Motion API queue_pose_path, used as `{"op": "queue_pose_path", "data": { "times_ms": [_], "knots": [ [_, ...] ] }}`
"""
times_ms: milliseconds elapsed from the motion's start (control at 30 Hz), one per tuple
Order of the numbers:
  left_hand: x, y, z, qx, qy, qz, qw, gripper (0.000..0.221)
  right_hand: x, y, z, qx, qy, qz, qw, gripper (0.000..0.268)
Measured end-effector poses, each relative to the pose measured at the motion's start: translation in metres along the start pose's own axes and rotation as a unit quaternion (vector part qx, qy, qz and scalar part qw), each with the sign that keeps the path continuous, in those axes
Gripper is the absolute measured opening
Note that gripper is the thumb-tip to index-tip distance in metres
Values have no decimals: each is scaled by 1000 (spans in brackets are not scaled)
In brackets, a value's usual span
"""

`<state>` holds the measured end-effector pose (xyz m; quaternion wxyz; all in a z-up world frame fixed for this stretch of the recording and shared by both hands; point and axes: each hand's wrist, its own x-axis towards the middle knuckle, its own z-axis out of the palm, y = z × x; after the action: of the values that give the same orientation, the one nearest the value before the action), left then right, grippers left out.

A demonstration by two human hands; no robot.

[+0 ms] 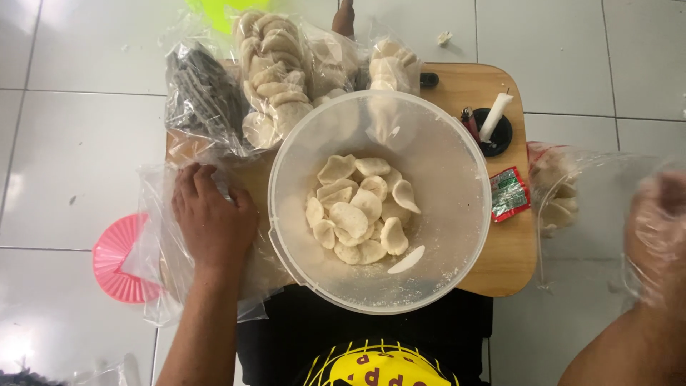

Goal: Putting on a plastic glove and transferring crackers from a plastic bag into a bowl.

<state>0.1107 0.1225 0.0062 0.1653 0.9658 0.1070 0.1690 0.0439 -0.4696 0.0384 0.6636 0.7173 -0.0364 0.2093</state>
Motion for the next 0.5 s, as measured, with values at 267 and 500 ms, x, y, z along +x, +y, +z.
{"op": "queue_pose_path", "data": {
  "times_ms": [267, 500],
  "knots": [
    [-1, 2, -1, -6, 10, -2, 1000, 42, 62, -44, -23, 558, -600, -50, 571, 55],
    [-3, -5, 4, 3, 13, 10, 1000, 44, 39, -109, 11, 522, -643, -124, 547, 59]
  ]
}}
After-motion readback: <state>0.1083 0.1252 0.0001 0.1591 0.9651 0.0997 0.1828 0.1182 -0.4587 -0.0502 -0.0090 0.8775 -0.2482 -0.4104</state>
